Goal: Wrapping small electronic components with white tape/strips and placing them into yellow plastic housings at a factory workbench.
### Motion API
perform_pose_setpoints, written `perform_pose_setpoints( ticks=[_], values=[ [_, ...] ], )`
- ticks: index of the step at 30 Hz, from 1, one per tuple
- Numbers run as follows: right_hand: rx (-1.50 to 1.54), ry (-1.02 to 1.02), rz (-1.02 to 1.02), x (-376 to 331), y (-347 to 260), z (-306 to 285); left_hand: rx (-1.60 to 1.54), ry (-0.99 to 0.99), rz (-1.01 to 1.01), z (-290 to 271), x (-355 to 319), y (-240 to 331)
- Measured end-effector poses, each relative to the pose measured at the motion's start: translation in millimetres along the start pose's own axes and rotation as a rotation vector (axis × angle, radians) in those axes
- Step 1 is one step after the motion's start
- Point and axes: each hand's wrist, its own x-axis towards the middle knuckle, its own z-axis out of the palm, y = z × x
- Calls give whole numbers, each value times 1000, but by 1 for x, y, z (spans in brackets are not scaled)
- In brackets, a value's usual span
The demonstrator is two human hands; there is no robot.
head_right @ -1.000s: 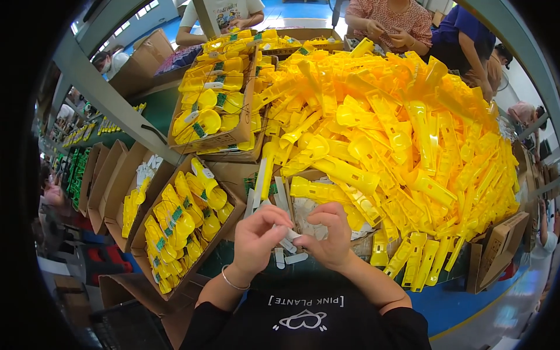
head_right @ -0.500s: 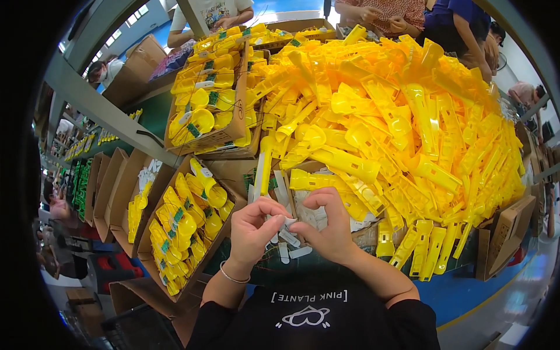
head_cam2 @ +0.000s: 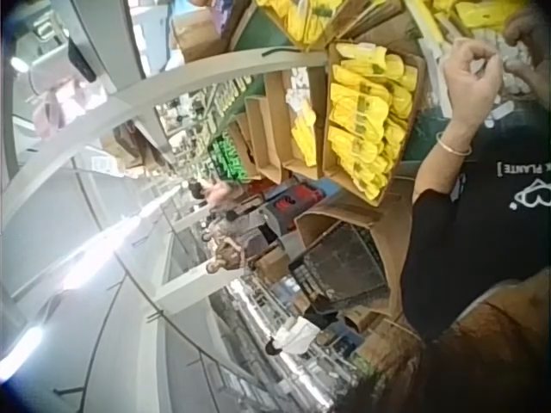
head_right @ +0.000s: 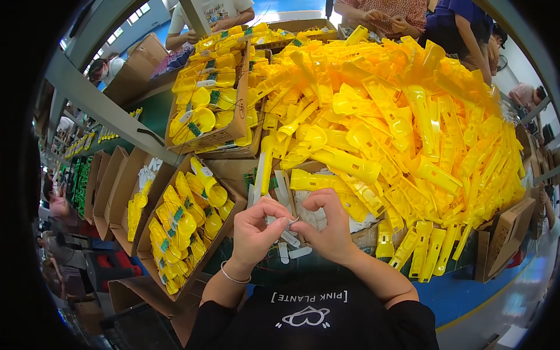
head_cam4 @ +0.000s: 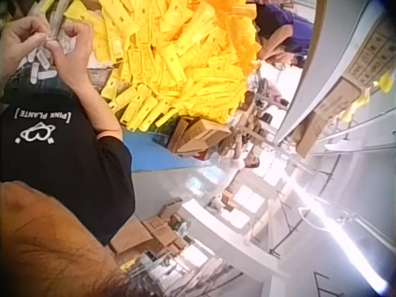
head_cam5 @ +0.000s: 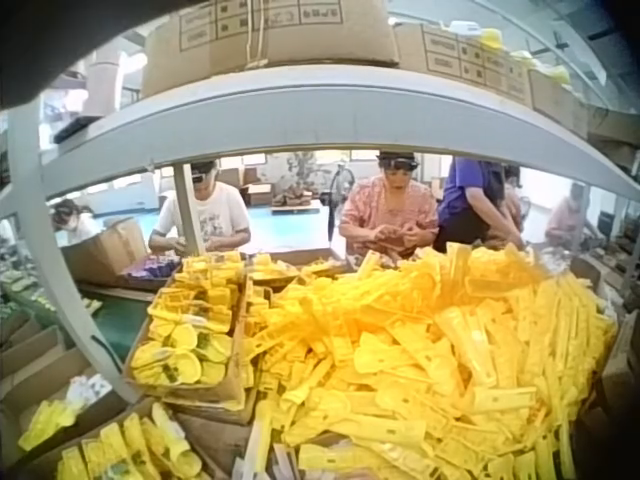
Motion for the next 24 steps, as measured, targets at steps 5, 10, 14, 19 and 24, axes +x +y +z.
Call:
perform_pose_setpoints(
  ticks=[5, 10, 14, 19, 24],
  values=[
    [6, -13, -1, 1, 0, 0, 6, -23, -15, -1, 0, 1],
    [66, -30, 42, 0, 1, 0, 10, -39, -15, -2, 0, 0],
    [104, -46, 49, -1, 3, 1, 13, -53, -13, -3, 1, 2],
    [154, -76, 70, -2, 3, -1, -1, -47, -50, -5, 3, 1],
    [221, -101, 76, -1, 0, -1, -3, -26, -76, -5, 3, 2]
  ],
)
